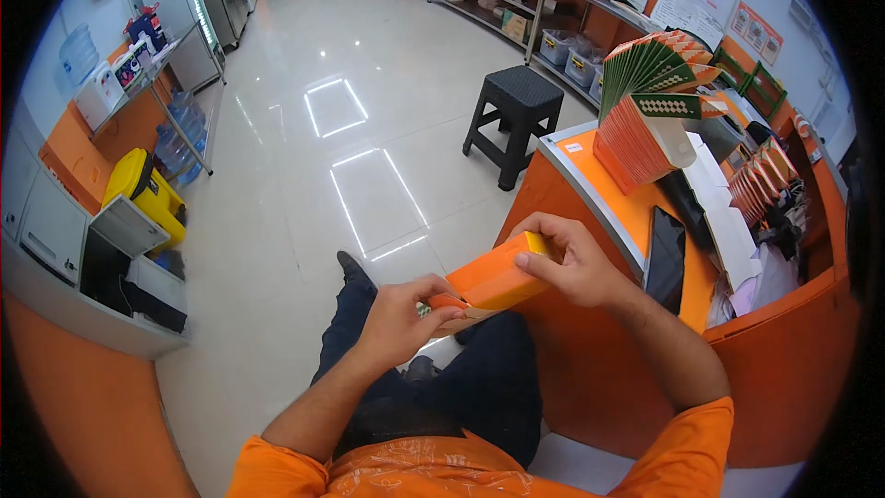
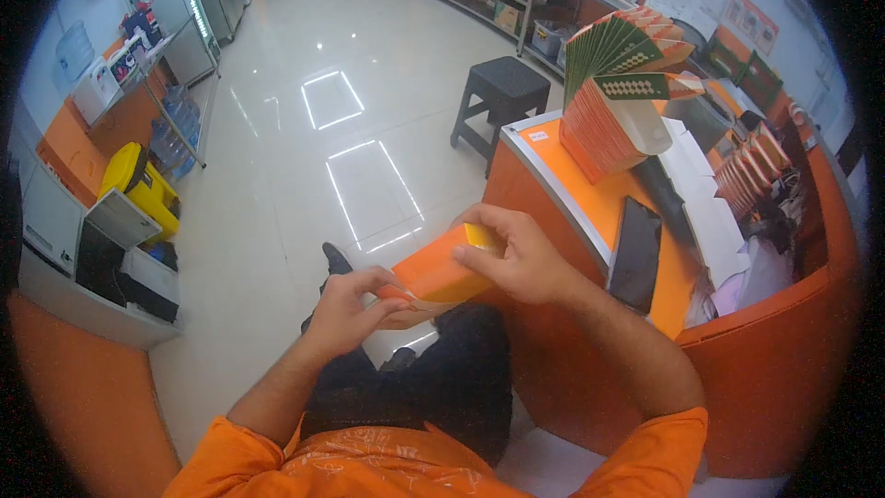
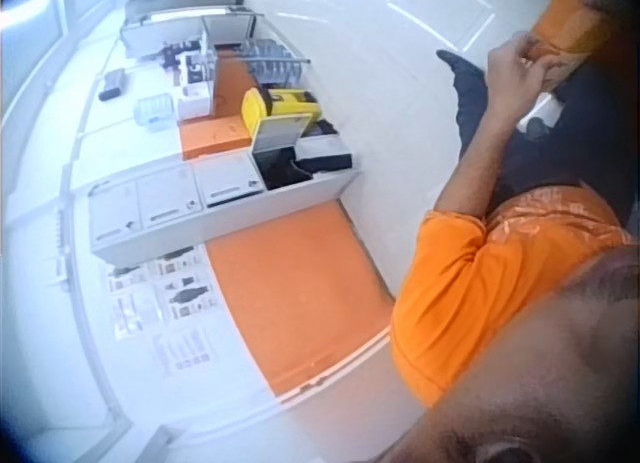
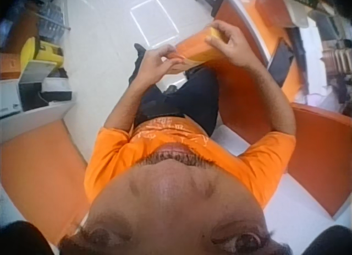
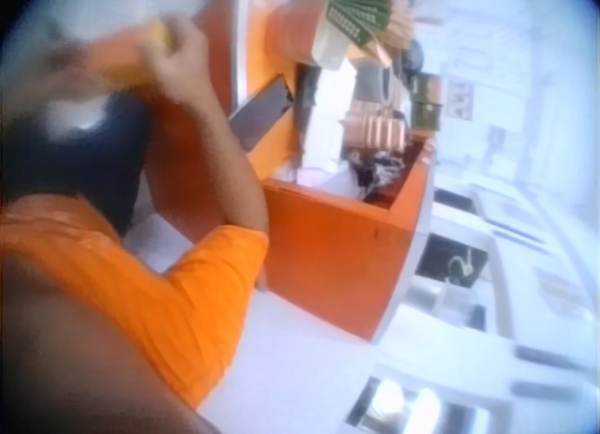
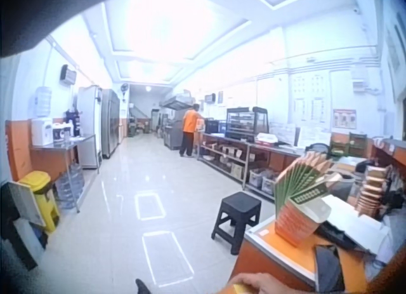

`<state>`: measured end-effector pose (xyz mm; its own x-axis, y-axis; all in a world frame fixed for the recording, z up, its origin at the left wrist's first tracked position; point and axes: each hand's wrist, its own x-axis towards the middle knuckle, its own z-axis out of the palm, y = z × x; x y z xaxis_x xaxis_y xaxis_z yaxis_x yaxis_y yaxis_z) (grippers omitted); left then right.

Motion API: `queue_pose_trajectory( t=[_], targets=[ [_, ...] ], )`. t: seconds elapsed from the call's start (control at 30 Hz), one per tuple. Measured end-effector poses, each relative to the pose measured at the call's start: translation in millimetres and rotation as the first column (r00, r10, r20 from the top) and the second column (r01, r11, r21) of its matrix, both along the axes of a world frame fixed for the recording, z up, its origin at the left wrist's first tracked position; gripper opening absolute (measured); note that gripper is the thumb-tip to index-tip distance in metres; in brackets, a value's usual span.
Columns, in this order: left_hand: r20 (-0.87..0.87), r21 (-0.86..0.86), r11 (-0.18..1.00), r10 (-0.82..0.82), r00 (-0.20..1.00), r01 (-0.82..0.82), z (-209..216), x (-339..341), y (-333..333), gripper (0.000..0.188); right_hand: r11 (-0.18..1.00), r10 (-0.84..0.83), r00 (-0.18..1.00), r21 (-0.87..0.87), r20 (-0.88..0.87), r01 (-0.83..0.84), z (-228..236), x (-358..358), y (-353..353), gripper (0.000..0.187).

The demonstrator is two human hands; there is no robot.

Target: The person assembles cardboard food containers by folding the flaps and interlocking the tabs by hand.

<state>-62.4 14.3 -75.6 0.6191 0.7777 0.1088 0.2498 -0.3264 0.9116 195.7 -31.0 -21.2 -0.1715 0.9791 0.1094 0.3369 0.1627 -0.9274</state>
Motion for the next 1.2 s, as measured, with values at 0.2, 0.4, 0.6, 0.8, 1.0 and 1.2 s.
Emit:
queue_pose_trajectory(
  t=[0.2, 0.4, 0.6, 0.8, 1.0, 1.2],
  targets=[
    [0.013, -0.211, 0.969, -0.130, 0.991, 0.129, 7, 5, -1, 0.032, 0.992, 0.128, 0.991, -0.008, 0.036, -0.127, -2, 9, 1, 0.023],
    [0.065, -0.139, 0.950, -0.272, 0.960, 0.279, -21, 18, -4, 0.024, 0.941, -0.029, 0.887, 0.311, 0.461, -0.131, -10, 1, 2, 0.030],
    [0.386, -0.383, 0.916, 0.043, 0.921, 0.117, -32, 33, 0, 0.030, 0.787, -0.333, 0.793, 0.613, 0.511, -0.064, -13, -20, -9, 0.044],
    [0.532, -0.545, 0.821, 0.185, 0.826, 0.168, -24, 48, 1, 0.036, 0.769, -0.184, 0.769, 0.577, 0.613, -0.275, -25, -28, -15, 0.041],
    [0.528, -0.579, 0.792, 0.183, 0.830, 0.193, -22, 48, 8, 0.028, 0.670, -0.291, 0.741, 0.682, 0.605, -0.294, -28, -20, -11, 0.031],
    [0.467, -0.637, 0.763, 0.272, 0.841, 0.107, -16, 40, 14, 0.036, 0.635, -0.301, 0.736, 0.703, 0.607, -0.320, -32, -17, -12, 0.026]
  ],
)
